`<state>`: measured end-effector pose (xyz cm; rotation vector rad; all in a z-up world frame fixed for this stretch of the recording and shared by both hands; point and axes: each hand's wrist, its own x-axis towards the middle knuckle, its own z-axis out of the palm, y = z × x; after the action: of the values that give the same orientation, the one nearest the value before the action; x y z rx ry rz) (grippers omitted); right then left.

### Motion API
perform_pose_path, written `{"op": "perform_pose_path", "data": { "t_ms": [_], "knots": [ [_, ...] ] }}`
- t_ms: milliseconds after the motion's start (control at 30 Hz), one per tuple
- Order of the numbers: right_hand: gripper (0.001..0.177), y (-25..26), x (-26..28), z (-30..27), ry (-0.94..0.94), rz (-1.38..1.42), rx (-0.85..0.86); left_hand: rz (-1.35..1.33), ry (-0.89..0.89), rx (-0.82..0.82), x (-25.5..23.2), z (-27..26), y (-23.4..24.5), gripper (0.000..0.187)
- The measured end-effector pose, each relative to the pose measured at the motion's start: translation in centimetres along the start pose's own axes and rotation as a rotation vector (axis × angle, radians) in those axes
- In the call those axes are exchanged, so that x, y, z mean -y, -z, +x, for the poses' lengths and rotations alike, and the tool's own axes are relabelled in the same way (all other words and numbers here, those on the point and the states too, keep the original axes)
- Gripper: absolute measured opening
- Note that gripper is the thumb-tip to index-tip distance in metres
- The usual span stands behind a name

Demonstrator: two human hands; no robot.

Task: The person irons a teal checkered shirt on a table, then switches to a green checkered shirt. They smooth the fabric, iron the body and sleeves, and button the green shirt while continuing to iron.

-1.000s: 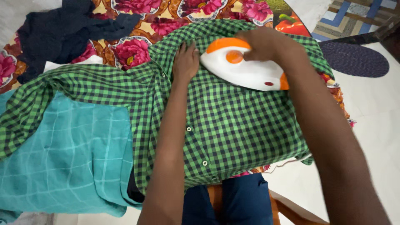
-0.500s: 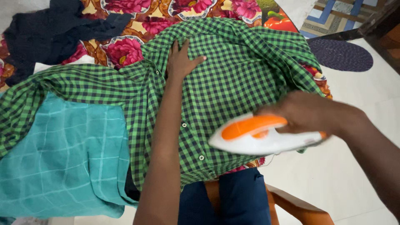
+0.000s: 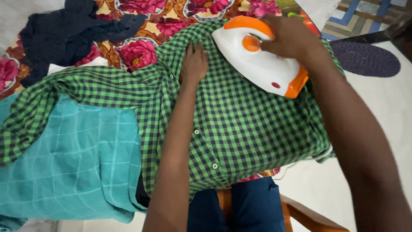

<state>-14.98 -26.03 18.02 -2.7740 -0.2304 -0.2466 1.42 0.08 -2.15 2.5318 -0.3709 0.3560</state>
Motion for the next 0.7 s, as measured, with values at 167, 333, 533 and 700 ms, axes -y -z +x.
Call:
{"op": "perform_pose_path", "data": {
  "t_ms": [167,333,533,700],
  "knots": [
    [0.065,-4.3,-0.6,3.3,0.054,-0.109,-0.049,-0.075,0.052,0.027,-0.7,-0.1,0.7,0.053],
    [0.057,-4.2,-0.2,2.7,0.048,-0.221,0.087,-0.242,-0.055,-0.198,0.4,0.7,0.0,0.051],
    [0.064,-2.0,1.9,-2.4,0.086,-0.167,0.220,-0.262,-0.071,-0.204,0.8,1.0,-0.3,0.052],
    [0.065,0.6,5.4,-8.6,0.069,-0.147,0.386,-0.131,0.011,-0.099,0.1,0.5,0.2,0.051]
  ]
}}
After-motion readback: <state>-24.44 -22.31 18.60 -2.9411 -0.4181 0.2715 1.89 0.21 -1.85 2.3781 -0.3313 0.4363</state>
